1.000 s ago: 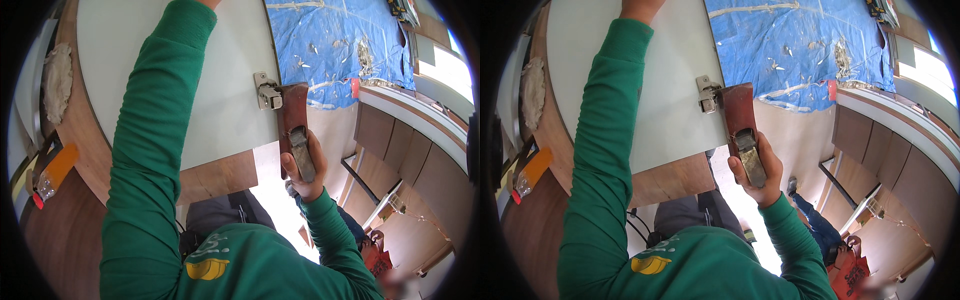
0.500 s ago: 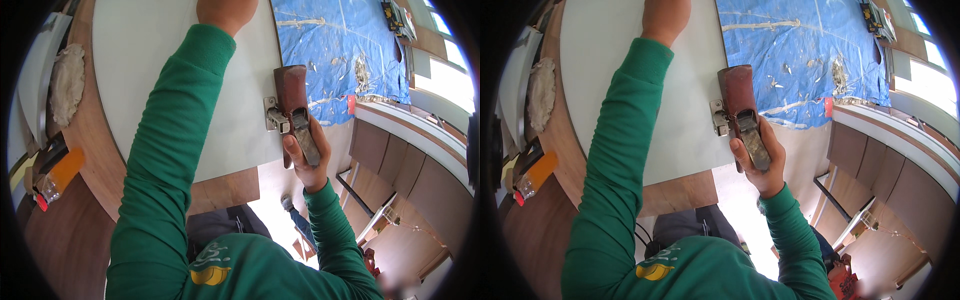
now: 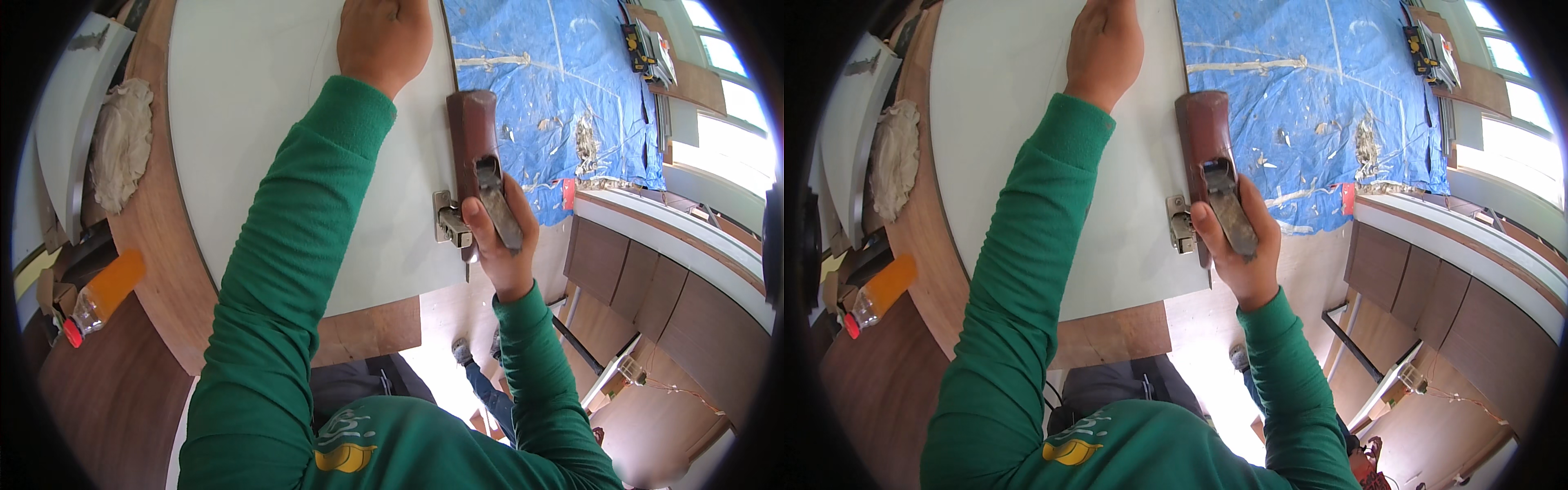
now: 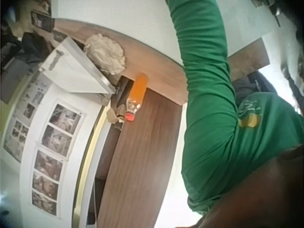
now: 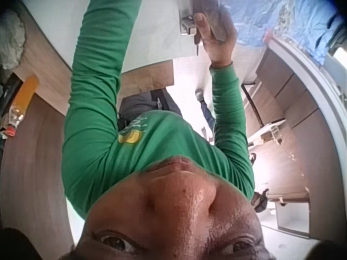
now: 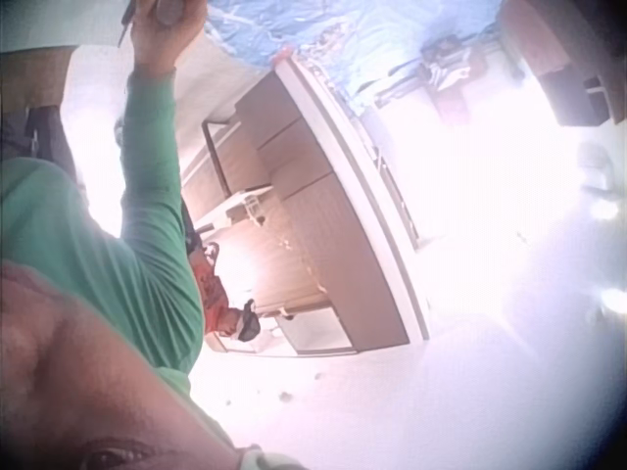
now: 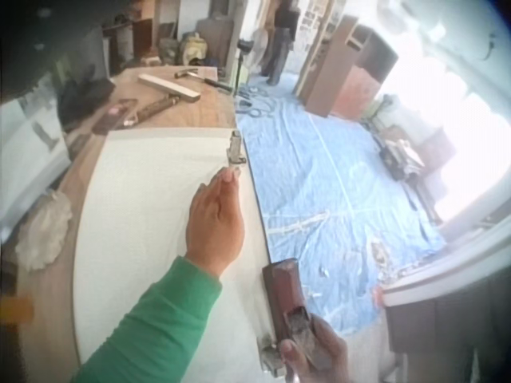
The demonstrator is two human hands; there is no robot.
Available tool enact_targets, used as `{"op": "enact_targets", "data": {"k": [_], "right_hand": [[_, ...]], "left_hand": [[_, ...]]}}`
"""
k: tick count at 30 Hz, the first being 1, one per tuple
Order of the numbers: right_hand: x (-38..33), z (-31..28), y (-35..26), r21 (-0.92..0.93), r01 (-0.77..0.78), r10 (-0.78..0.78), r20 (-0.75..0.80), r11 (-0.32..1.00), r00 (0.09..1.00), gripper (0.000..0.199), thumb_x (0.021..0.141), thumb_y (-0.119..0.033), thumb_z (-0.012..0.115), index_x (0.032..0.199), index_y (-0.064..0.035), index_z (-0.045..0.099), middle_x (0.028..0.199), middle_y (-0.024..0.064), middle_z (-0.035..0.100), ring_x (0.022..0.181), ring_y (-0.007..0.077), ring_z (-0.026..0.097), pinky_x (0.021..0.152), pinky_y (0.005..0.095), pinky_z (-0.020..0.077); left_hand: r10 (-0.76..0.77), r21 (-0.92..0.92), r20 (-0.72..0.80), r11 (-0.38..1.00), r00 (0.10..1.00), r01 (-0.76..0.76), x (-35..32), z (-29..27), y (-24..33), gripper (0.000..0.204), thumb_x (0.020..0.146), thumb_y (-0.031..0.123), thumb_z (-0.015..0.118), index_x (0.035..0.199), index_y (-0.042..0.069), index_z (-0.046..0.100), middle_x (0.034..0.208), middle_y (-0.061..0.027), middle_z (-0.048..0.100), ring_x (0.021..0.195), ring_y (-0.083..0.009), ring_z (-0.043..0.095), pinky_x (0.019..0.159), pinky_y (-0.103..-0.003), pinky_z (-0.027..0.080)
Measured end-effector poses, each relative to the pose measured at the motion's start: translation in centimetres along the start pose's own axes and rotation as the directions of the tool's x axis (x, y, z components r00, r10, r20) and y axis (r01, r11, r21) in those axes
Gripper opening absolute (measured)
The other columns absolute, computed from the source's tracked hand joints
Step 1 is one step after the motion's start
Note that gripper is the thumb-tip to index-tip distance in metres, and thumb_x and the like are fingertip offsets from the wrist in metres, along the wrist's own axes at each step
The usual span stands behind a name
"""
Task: The person hammers a nail into a wooden board, then flips a white cabinet door and uses a hand plane to smooth its edge. The person repeatedly planes the door edge while holding it steady.
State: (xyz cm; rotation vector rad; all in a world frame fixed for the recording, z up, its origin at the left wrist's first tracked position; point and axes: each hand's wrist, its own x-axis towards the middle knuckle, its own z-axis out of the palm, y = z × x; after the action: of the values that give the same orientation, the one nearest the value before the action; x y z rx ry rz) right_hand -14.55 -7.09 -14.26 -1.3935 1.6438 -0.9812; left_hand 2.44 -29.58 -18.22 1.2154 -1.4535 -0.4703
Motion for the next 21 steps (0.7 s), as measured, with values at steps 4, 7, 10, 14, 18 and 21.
{"op": "enact_targets", "data": {"k": [4,7,10,14,18,21], "right_hand": [[3.1,0.5,-0.9,-0.011,-0.023,0.023,0.003,1.000,1.000,0.037,0.095,-0.023,0.080,0.119,0.0003,0.065,0.093,0.0013,0.066,0.082,0.0080,0.056,0.074,0.0241,0.0490],[4.9,0.9,-1.0,-0.034,0.004,-0.004,-0.014,0.999,1.000,0.035,0.094,-0.023,0.080,0.116,0.0003,0.066,0.089,0.0004,0.066,0.079,0.0076,0.056,0.071,0.0240,0.0488],[6.4,1.5,-1.8,-0.020,-0.030,0.029,-0.024,0.999,0.999,0.034,0.094,-0.025,0.080,0.112,-0.0001,0.066,0.086,0.0003,0.066,0.077,0.0073,0.057,0.070,0.0244,0.0491],[10.6,2.7,-2.2,0.046,-0.073,0.075,-0.055,0.996,0.996,0.036,0.092,-0.031,0.082,0.105,-0.0008,0.068,0.085,0.0020,0.068,0.077,0.0075,0.059,0.068,0.0259,0.0501],[14.7,3.8,-2.6,0.015,-0.018,0.019,-0.106,1.000,0.994,0.038,0.088,-0.036,0.084,0.099,-0.0016,0.069,0.085,0.0031,0.069,0.076,0.0098,0.059,0.068,0.0280,0.0505],[15.3,4.1,-1.6,0.063,0.001,0.007,-0.118,0.998,0.993,0.039,0.089,-0.037,0.083,0.098,-0.0017,0.069,0.085,0.0036,0.069,0.075,0.0110,0.060,0.069,0.0290,0.0506]], "left_hand": [[-0.010,-0.029,0.005,1.000,1.000,0.010,0.0,0.0,-0.1,0.064,0.114,0.041,0.023,0.123,-0.006,0.065,0.123,-0.0279,0.068,0.116,-0.0474,0.060,0.101,-0.051,0.045],[-0.032,-0.061,0.015,0.998,0.999,0.033,0.0,-0.1,0.2,0.063,0.114,0.040,0.024,0.124,-0.006,0.065,0.123,-0.0283,0.068,0.117,-0.0475,0.059,0.102,-0.051,0.045],[-0.060,-0.073,0.016,0.995,0.998,0.061,0.1,-0.4,0.6,0.061,0.114,0.040,0.025,0.126,-0.006,0.064,0.124,-0.0281,0.068,0.117,-0.0471,0.059,0.103,-0.051,0.045],[-0.092,-0.097,-0.005,0.991,0.996,0.091,0.1,-0.5,0.7,0.060,0.114,0.039,0.026,0.131,-0.006,0.061,0.129,-0.0294,0.065,0.122,-0.0474,0.058,0.107,-0.049,0.043],[-0.076,-0.131,-0.067,0.989,0.995,0.067,0.3,-0.4,0.7,0.060,0.114,0.040,0.027,0.135,-0.007,0.057,0.136,-0.0319,0.060,0.129,-0.0484,0.054,0.113,-0.048,0.040],[-0.157,-0.179,-0.007,0.972,0.988,0.153,0.1,-0.7,1.1,0.060,0.113,0.044,0.030,0.139,-0.004,0.056,0.141,-0.0279,0.059,0.134,-0.0442,0.052,0.115,-0.045,0.039]]}}
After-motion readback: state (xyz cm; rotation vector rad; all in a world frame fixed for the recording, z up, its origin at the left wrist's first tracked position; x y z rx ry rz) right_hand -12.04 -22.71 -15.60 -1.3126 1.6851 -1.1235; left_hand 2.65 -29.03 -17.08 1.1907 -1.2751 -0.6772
